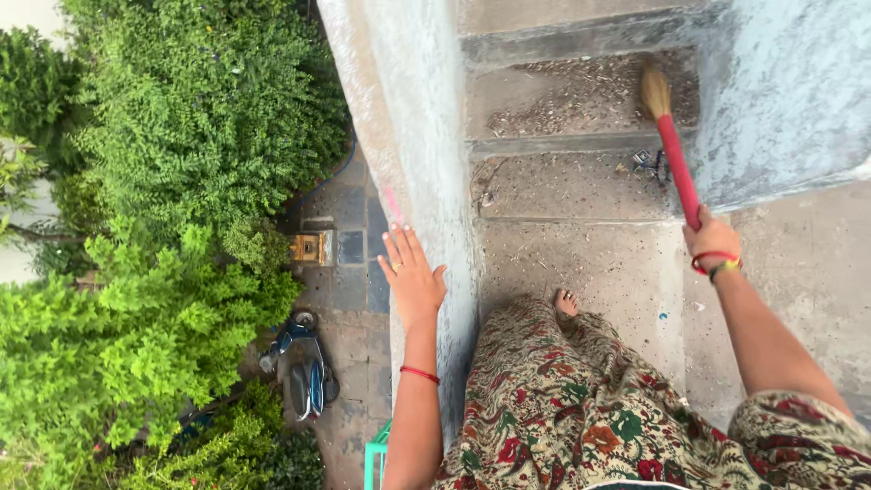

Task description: The person sweeps debris off of concrete outdoor stairs using a handheld broom.

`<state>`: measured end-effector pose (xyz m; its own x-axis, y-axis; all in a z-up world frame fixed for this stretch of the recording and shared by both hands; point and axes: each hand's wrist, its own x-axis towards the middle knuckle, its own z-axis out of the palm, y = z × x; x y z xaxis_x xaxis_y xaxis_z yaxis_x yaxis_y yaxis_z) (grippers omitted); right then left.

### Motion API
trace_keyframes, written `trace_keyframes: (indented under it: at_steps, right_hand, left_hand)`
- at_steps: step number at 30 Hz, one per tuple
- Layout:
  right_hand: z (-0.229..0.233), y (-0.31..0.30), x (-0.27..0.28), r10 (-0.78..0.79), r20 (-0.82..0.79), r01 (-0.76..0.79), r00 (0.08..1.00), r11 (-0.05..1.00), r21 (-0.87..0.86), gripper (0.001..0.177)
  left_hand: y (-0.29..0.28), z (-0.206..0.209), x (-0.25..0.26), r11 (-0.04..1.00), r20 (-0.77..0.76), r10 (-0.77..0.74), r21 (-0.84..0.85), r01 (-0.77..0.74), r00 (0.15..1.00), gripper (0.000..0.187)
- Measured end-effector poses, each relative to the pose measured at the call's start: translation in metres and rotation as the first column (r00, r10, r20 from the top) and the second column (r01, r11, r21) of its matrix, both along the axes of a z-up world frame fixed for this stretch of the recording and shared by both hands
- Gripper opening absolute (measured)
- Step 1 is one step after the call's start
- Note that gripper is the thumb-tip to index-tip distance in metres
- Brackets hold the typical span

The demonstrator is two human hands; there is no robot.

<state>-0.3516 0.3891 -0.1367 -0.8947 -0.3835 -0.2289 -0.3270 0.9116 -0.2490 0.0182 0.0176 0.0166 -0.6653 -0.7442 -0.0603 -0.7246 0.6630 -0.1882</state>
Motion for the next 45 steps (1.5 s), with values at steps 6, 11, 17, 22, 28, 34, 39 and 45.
trace_keyframes:
  at_steps: [6,11,17,22,28,34,39,45]
  right_hand:
    - [-0.005,-0.006,0.004,-0.17,0.018,0.171,0.985,0.984,-0.041,0.042]
    - [-0.013,-0.004,0.014,0.018,0.026,-0.017,0.999,0.999,-0.039,0.04]
    - [-0.017,0.019,0.046,-0.173,0.01,0.172,0.985,0.967,-0.19,0.065]
    - [-0.024,0.015,0.04,-0.127,0.059,0.133,0.99,0.985,-0.107,0.049]
    - [-0.026,0.021,0.057,-0.207,0.086,0.213,0.975,0.975,-0.067,0.058]
    - [-0.028,0.018,0.062,-0.166,0.116,0.171,0.979,0.985,-0.032,0.059]
    - [-0.026,0.011,0.064,-0.283,0.143,0.29,0.949,0.957,-0.03,0.064]
    - [-0.023,0.002,0.058,-0.17,0.124,0.183,0.978,0.978,-0.103,0.057]
  left_hand:
    - [-0.004,-0.002,0.004,1.0,-0.037,0.001,0.007,-0.001,0.999,0.105]
    - [-0.008,-0.005,0.006,1.0,-0.018,-0.003,-0.024,0.002,1.0,0.105]
    - [-0.012,-0.01,0.01,0.988,0.104,-0.016,-0.154,0.032,0.994,0.101]
    - [-0.014,-0.011,0.01,0.981,0.149,-0.021,-0.188,0.049,0.989,0.101]
    - [-0.016,-0.009,0.01,0.974,0.155,-0.055,-0.208,0.087,0.986,0.097]
    - [0.006,-0.04,-0.048,0.915,-0.296,-0.368,0.056,0.4,0.882,0.088]
    - [0.045,-0.046,-0.128,0.836,-0.193,-0.45,0.252,0.488,0.872,0.101]
    - [0.067,-0.055,-0.16,0.751,-0.194,-0.558,0.297,0.59,0.807,0.104]
